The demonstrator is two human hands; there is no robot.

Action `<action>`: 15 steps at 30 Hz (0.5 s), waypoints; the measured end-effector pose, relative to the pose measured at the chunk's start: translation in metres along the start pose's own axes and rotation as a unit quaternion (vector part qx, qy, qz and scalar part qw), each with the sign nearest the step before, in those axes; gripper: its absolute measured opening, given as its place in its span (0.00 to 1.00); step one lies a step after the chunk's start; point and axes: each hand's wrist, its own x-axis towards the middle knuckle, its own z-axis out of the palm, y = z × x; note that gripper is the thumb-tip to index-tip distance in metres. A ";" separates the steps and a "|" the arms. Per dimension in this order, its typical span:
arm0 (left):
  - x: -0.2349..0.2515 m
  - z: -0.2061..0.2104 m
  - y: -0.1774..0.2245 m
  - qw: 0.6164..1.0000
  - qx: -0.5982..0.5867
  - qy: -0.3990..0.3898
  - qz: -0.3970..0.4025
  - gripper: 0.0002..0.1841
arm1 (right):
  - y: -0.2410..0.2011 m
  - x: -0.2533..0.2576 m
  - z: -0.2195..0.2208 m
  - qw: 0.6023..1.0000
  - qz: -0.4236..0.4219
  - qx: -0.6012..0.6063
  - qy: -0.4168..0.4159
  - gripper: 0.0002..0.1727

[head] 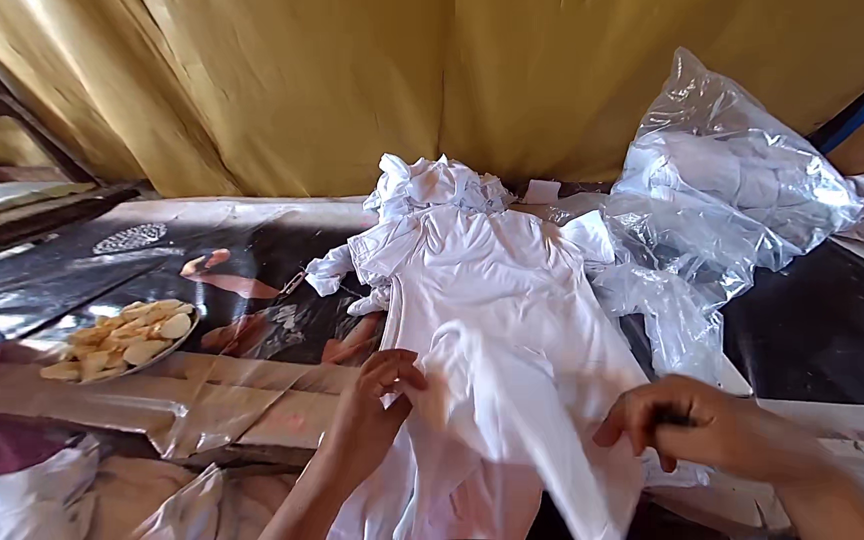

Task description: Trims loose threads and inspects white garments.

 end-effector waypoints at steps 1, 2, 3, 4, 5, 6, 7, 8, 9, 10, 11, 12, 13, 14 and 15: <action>-0.013 -0.001 -0.007 0.999 0.028 -0.024 -0.004 0.09 | 0.010 -0.009 0.007 0.997 0.062 -0.054 -0.010 0.12; -0.024 -0.001 -0.014 0.998 0.058 -0.035 -0.008 0.12 | 0.022 -0.017 0.013 0.992 0.102 -0.077 0.003 0.13; -0.034 -0.001 -0.020 0.996 0.076 -0.036 -0.008 0.14 | 0.031 -0.024 0.017 0.990 0.121 -0.070 0.035 0.12; -0.042 -0.002 -0.024 0.996 0.087 -0.028 -0.005 0.15 | 0.038 -0.029 0.020 0.986 0.134 -0.054 0.083 0.11; -0.047 -0.002 -0.026 0.995 0.098 -0.014 0.000 0.16 | 0.040 -0.030 0.021 0.979 0.147 -0.047 0.133 0.11; -0.051 -0.003 -0.026 0.994 0.110 0.001 0.005 0.16 | 0.039 -0.029 0.022 0.969 0.164 -0.052 0.174 0.10; -0.053 -0.004 -0.023 0.992 0.127 0.013 0.010 0.15 | 0.037 -0.026 0.022 0.959 0.182 -0.071 0.204 0.10; -0.056 -0.004 -0.020 0.989 0.143 0.026 0.016 0.14 | 0.035 -0.021 0.022 0.950 0.193 -0.101 0.226 0.10; -0.059 -0.004 -0.016 0.987 0.155 0.038 0.021 0.14 | 0.033 -0.015 0.021 0.941 0.198 -0.138 0.238 0.10; -0.062 -0.004 -0.012 0.984 0.169 0.051 0.026 0.13 | 0.031 -0.008 0.020 0.933 0.199 -0.174 0.245 0.10; -0.066 -0.004 -0.007 0.981 0.179 0.062 0.029 0.13 | 0.032 0.000 0.019 0.925 0.194 -0.206 0.253 0.10; -0.070 -0.006 0.000 0.979 0.191 0.067 0.025 0.13 | 0.033 0.008 0.017 0.919 0.190 -0.229 0.260 0.11; -0.076 -0.008 0.008 0.976 0.209 0.064 0.015 0.14 | 0.035 0.017 0.015 0.912 0.191 -0.243 0.268 0.14; -0.081 -0.011 0.016 0.973 0.224 0.053 -0.002 0.17 | 0.036 0.026 0.013 0.905 0.207 -0.255 0.272 0.17; -0.087 -0.014 0.023 0.971 0.236 0.033 -0.027 0.21 | 0.036 0.035 0.011 0.895 0.234 -0.266 0.272 0.21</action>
